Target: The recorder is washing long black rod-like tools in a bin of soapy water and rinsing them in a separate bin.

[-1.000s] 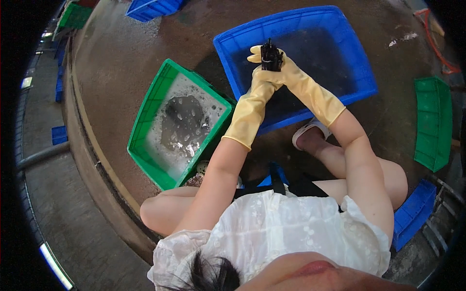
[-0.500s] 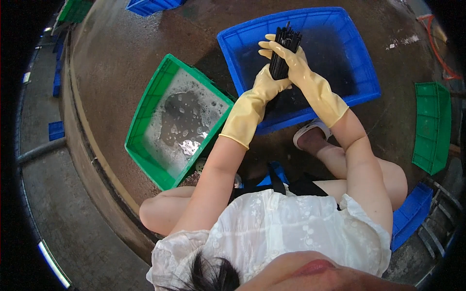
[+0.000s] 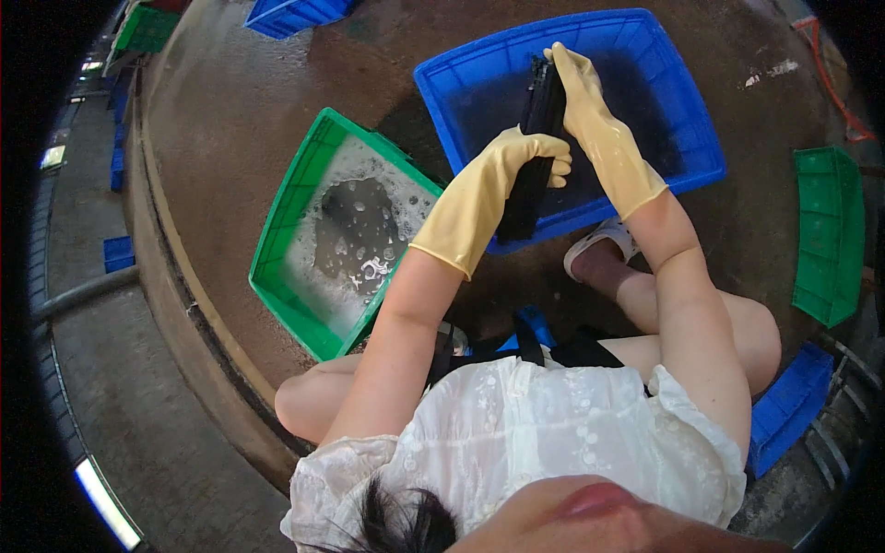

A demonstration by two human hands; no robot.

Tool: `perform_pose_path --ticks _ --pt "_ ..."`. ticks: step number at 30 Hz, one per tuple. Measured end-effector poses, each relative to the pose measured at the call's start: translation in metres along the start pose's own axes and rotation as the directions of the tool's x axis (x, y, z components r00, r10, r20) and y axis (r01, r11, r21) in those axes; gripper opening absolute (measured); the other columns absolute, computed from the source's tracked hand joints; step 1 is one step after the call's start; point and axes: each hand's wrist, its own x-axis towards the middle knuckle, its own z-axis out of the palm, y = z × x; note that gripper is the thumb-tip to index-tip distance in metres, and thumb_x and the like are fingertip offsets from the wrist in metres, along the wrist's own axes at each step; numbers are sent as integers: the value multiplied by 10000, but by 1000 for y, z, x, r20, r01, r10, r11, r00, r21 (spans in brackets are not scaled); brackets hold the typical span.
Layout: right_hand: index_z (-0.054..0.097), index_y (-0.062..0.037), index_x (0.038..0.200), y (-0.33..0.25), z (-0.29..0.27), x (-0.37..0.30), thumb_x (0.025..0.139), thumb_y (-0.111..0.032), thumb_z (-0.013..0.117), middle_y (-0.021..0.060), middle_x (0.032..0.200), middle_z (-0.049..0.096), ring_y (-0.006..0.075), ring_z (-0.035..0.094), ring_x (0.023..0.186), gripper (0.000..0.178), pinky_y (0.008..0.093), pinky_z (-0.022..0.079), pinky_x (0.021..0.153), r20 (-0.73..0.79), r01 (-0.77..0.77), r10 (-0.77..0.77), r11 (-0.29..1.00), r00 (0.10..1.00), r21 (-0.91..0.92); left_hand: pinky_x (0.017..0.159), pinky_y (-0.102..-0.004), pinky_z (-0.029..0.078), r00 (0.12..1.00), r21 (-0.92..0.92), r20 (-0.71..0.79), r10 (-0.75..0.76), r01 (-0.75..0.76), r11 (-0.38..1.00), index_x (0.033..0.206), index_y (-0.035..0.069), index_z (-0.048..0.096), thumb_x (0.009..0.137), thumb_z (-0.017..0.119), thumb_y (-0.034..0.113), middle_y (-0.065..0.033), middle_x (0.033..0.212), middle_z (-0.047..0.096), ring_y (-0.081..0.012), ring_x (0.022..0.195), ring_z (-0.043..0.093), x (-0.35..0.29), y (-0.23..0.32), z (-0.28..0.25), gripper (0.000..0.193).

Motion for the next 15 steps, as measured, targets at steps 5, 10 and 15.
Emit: perform_pose_path --ticks 5,10,15 --pt "565 -137 1448 60 -22 4 1007 -633 443 183 1475 542 311 419 1436 675 485 93 1276 411 -674 612 739 675 7 788 -442 629 980 -15 -40 194 -195 981 1195 19 676 883 762 86 -168 1058 722 -298 898 727 54 -30 -29 330" --pt "439 -223 1539 104 -33 13 949 -687 525 180 1482 541 338 377 1471 755 491 241 1228 71 -630 687 698 723 -340 929 -450 529 842 -21 -532 86 -114 993 1407 156 565 933 742 313 -113 1311 667 -313 1123 652 99 -84 -42 529" --pt "362 -183 1586 155 -51 56 938 -640 587 177 1568 446 334 319 1506 824 459 231 1243 -270 -614 555 749 787 -250 1191 -418 310 833 -253 -498 -240 125 959 1538 109 439 1032 462 542 -63 1583 448 -293 1448 398 131 -111 -60 667"
